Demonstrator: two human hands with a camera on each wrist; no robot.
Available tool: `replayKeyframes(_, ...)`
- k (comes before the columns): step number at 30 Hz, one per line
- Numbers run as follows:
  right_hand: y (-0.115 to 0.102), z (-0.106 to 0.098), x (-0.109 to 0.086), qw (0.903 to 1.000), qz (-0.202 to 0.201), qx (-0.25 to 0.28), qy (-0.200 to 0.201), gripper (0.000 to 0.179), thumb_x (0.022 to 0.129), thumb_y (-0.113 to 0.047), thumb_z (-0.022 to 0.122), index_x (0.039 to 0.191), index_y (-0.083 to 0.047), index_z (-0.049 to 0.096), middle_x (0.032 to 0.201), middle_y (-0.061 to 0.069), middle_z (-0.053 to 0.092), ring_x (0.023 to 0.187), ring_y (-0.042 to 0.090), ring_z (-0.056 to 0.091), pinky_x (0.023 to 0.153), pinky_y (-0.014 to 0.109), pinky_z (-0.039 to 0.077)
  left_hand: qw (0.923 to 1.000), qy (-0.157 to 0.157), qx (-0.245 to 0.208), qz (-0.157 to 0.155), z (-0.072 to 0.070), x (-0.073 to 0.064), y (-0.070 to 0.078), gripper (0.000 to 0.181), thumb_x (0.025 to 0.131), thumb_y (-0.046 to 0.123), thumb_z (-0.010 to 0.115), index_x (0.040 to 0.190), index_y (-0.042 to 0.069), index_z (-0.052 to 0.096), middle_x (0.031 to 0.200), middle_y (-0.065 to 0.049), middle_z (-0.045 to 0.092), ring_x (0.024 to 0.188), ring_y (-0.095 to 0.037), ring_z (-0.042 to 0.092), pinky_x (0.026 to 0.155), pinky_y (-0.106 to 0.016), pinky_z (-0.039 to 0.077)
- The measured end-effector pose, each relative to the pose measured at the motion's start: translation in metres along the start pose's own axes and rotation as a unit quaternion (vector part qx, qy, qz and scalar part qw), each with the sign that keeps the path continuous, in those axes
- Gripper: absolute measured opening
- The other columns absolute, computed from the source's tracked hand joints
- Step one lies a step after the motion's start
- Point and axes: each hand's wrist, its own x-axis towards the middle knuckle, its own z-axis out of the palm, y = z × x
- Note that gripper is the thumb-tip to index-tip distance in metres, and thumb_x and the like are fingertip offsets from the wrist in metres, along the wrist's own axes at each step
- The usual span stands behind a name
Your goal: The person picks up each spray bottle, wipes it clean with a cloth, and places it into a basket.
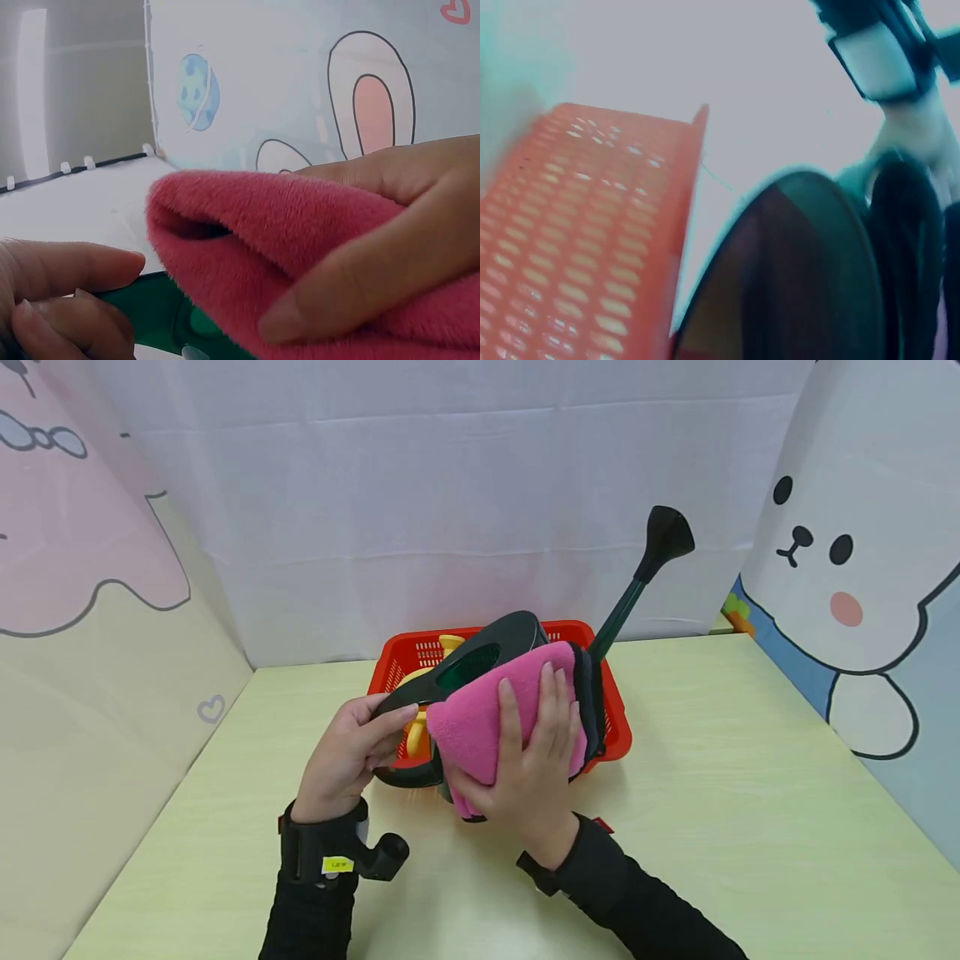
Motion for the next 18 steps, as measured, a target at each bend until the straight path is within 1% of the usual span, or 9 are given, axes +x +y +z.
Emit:
replayKeyframes(2,-0.007,0.004,-0.008,0.9993,-0.024,-0.030,0.003,0.069,0.084,-0.051,0.052,0.136,-0.009,0.035,0.139,0.022,0.031,0.130,0.037,0.029,0.100,0.058,0.032,1.0000,-0.001,-0.006,-0.001,0.001,0.001,0.000,0.012,0.089,0.016,0.057,0.085,0.004,0.054,0.056,0.003,0.039,0.049,-0.009,0.034,0.048,-0.021,0.031)
replayKeyframes(5,-0.016,0.008,-0.019,0.9958,-0.054,-0.073,-0.009,0.063,0.087,-0.047,0.049,0.134,-0.007,0.036,0.135,0.025,0.032,0.131,0.038,0.027,0.102,0.059,0.027,0.9999,-0.001,-0.010,-0.004,0.003,0.001,-0.001,0.011,0.088,0.016,0.056,0.089,0.005,0.055,0.056,0.003,0.042,0.049,-0.008,0.036,0.049,-0.020,0.034)
replayKeyframes(8,-0.020,0.010,-0.024,0.9928,-0.071,-0.094,-0.021,0.061,0.088,-0.045,0.046,0.134,-0.006,0.037,0.134,0.027,0.031,0.132,0.038,0.026,0.103,0.060,0.023,0.9999,0.006,-0.010,-0.008,0.003,0.002,-0.001,0.010,0.088,0.017,0.056,0.089,0.006,0.055,0.056,0.003,0.044,0.049,-0.008,0.039,0.051,-0.020,0.038)
replayKeyframes(11,-0.017,0.011,-0.022,0.9935,-0.078,-0.080,-0.019,0.059,0.088,-0.045,0.048,0.131,-0.006,0.040,0.133,0.027,0.034,0.132,0.038,0.028,0.103,0.059,0.025,0.9998,0.013,-0.013,-0.010,0.003,0.002,-0.001,0.010,0.089,0.017,0.055,0.085,0.007,0.054,0.055,0.003,0.042,0.049,-0.008,0.039,0.051,-0.020,0.039)
replayKeyframes(14,-0.009,0.009,-0.016,0.9958,-0.078,-0.045,-0.018,0.059,0.086,-0.047,0.050,0.131,-0.009,0.042,0.134,0.024,0.035,0.132,0.037,0.028,0.101,0.058,0.030,0.9996,0.016,-0.023,-0.006,0.001,0.002,-0.001,0.010,0.089,0.015,0.054,0.082,0.008,0.052,0.055,0.003,0.041,0.048,-0.009,0.037,0.050,-0.020,0.036)
replayKeyframes(18,0.003,0.005,-0.007,0.9979,-0.063,0.000,-0.011,0.064,0.083,-0.050,0.054,0.133,-0.012,0.041,0.137,0.021,0.035,0.132,0.035,0.030,0.099,0.056,0.035,0.9993,0.020,-0.032,-0.001,-0.002,0.000,0.002,0.008,0.090,0.012,0.052,0.084,0.008,0.052,0.057,0.002,0.040,0.048,-0.009,0.033,0.048,-0.020,0.031)
